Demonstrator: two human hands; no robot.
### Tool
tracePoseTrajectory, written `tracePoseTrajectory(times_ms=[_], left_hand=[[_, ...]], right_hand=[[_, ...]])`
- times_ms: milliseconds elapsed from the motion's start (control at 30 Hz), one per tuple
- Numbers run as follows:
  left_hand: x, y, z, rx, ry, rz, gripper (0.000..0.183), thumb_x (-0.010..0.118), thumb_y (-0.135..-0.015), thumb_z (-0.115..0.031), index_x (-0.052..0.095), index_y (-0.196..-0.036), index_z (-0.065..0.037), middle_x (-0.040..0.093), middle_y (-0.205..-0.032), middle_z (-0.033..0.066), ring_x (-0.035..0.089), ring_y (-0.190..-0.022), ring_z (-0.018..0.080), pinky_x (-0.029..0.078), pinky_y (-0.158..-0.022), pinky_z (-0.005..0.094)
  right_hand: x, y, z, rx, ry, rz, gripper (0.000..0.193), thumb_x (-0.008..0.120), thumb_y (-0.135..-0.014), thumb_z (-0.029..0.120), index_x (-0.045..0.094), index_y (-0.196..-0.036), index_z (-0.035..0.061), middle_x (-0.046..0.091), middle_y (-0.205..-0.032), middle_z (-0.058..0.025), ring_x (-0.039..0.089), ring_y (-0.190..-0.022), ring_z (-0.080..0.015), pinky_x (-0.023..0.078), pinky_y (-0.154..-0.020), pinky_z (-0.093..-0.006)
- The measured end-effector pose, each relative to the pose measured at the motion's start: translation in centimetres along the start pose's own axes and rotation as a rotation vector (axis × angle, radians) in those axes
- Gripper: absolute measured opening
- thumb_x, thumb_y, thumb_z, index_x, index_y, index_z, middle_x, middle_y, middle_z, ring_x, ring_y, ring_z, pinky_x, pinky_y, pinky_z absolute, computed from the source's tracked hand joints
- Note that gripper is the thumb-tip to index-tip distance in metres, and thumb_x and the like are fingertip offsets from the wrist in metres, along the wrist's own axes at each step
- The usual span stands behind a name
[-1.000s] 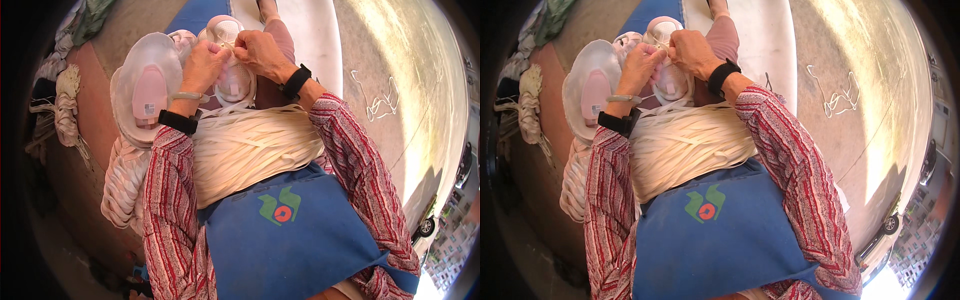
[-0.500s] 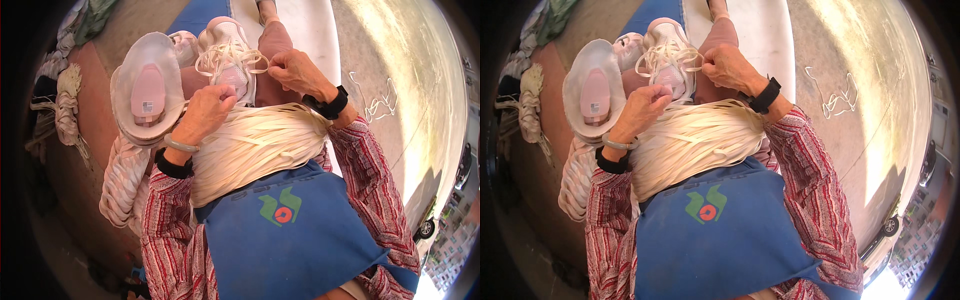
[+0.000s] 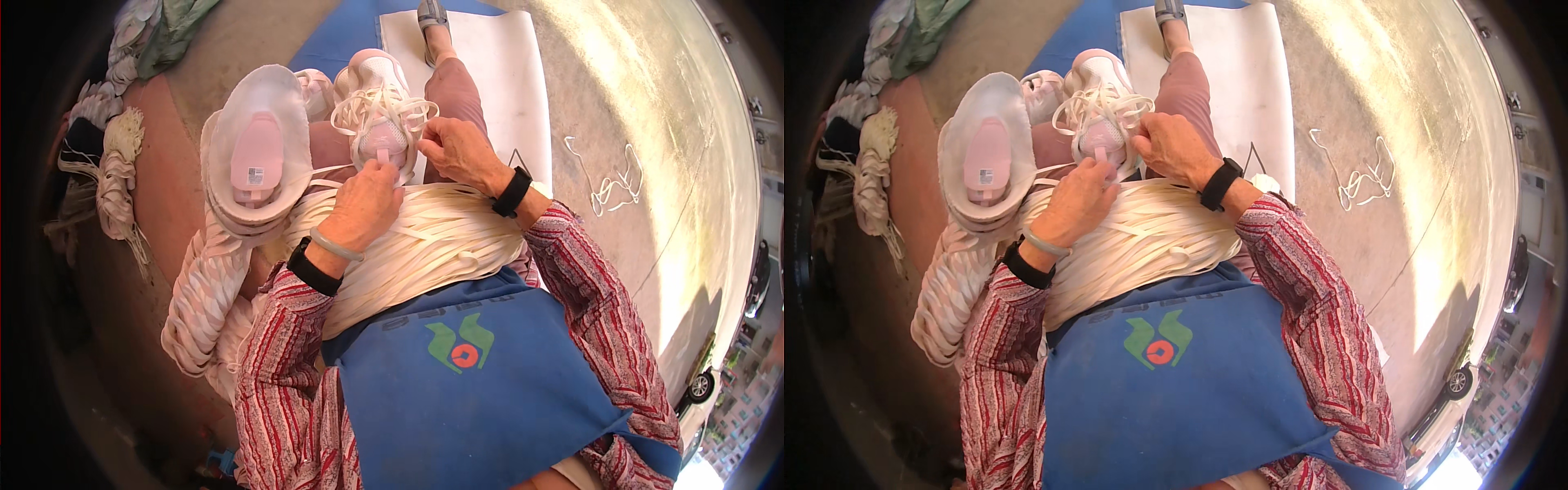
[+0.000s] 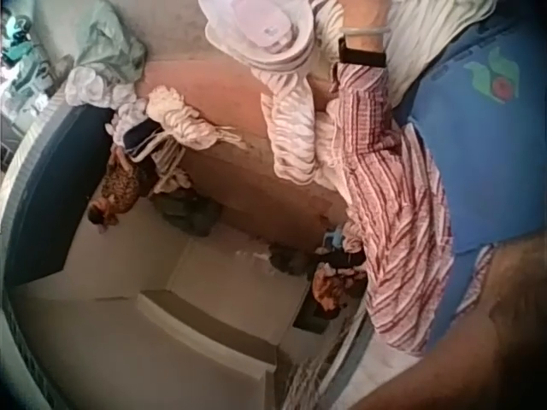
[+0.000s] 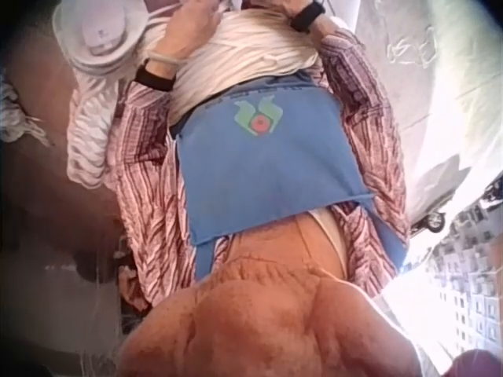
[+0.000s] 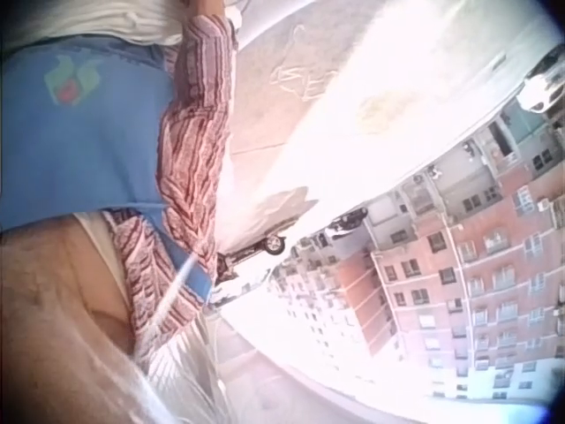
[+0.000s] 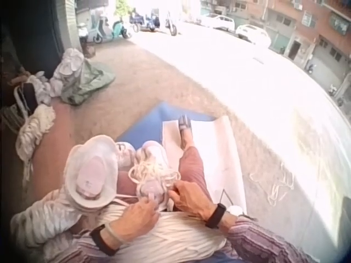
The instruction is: Lacing a pair of white and pink shoes while sitting on the ground.
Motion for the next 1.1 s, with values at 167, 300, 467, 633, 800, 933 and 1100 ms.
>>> tracePoseTrajectory(times_ms=[167, 300, 467, 633, 800, 933, 1100], left_hand=[[0.3, -1.1, 1.6, 0.066, 0.027, -0.012, 0.02, 0.058, -0.087, -0.017, 0.058, -0.098, 0.0, 0.064, -0.083, 0.023, 0.062, -0.083, 0.0432, 0.05, -0.074, 0.0496], [-0.5, -1.4, 0.2, -0.035, -0.037, -0.017, 0.021, 0.06, -0.088, -0.02, 0.059, -0.096, 0.0, 0.065, -0.08, 0.0239, 0.064, -0.081, 0.0443, 0.051, -0.071, 0.0509], [0.2, -0.7, -1.1, 0.03, -0.162, 0.098, 0.023, 0.061, -0.087, -0.023, 0.059, -0.09, 0.0, 0.067, -0.081, 0.0206, 0.067, -0.076, 0.0386, 0.054, -0.067, 0.0464], [-0.1, 0.3, -1.1, 0.005, -0.077, 0.102, 0.022, 0.06, -0.087, -0.022, 0.059, -0.092, -0.001, 0.066, -0.078, 0.021, 0.066, -0.074, 0.0397, 0.053, -0.066, 0.0485], [0.5, 0.7, -0.9, -0.029, -0.067, 0.168, 0.022, 0.059, -0.088, -0.023, 0.057, -0.096, -0.003, 0.064, -0.077, 0.023, 0.062, -0.073, 0.0439, 0.049, -0.065, 0.0525], [-0.1, 0.0, -0.6, -0.02, 0.016, 0.099, 0.023, 0.057, -0.09, -0.024, 0.058, -0.099, -0.003, 0.064, -0.078, 0.0237, 0.062, -0.074, 0.0443, 0.048, -0.066, 0.0527], [0.2, 0.1, -0.7, -0.063, 0.012, 0.04, 0.024, 0.056, -0.091, -0.025, 0.061, -0.101, -0.005, 0.064, -0.079, 0.0244, 0.062, -0.075, 0.044, 0.049, -0.067, 0.0525]], right_hand=[[0.1, 0.0, -0.2, 0.075, 0.035, 0.011, 0.022, 0.049, -0.088, 0.012, 0.062, -0.084, -0.0047, 0.063, -0.065, -0.0188, 0.064, -0.054, -0.0275, 0.051, -0.055, -0.0369], [0.1, 0.0, -0.3, 0.296, -0.02, 0.215, 0.023, 0.047, -0.088, 0.011, 0.059, -0.089, -0.0081, 0.064, -0.072, -0.0268, 0.067, -0.071, -0.0399, 0.054, -0.067, -0.0442], [0.9, -0.3, -1.3, 0.491, -0.323, 0.194, 0.026, 0.041, -0.095, 0.014, 0.053, -0.111, -0.0031, 0.065, -0.08, -0.0124, 0.065, -0.054, -0.0167, 0.053, -0.047, -0.027], [1.1, -1.9, -0.5, 0.333, -0.42, 0.129, 0.033, 0.046, -0.097, 0.027, 0.051, -0.117, 0.0013, 0.063, -0.088, -0.0068, 0.064, -0.062, -0.0122, 0.051, -0.048, -0.0237], [0.8, -1.5, -1.7, 0.446, -0.688, 0.246, 0.039, 0.055, -0.093, 0.035, 0.056, -0.115, 0.0029, 0.06, -0.095, -0.0026, 0.058, -0.065, -0.0085, 0.048, -0.05, -0.0212], [1.1, -1.8, -1.2, 0.438, -0.66, 0.245, 0.039, 0.055, -0.093, 0.035, 0.057, -0.115, 0.0035, 0.06, -0.094, -0.0015, 0.057, -0.067, -0.0079, 0.048, -0.052, -0.0204], [0.4, -1.8, -0.8, 0.457, -0.635, 0.26, 0.044, 0.058, -0.091, 0.035, 0.055, -0.121, 0.0027, 0.061, -0.092, -0.0012, 0.055, -0.066, -0.0069, 0.046, -0.054, -0.0195]])
Point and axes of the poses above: each hand's wrist, its own y-axis away from the middle knuckle, its own x-axis out of the palm, z = x × y, the point moved 2 cm from there along -y, towards the middle knuckle
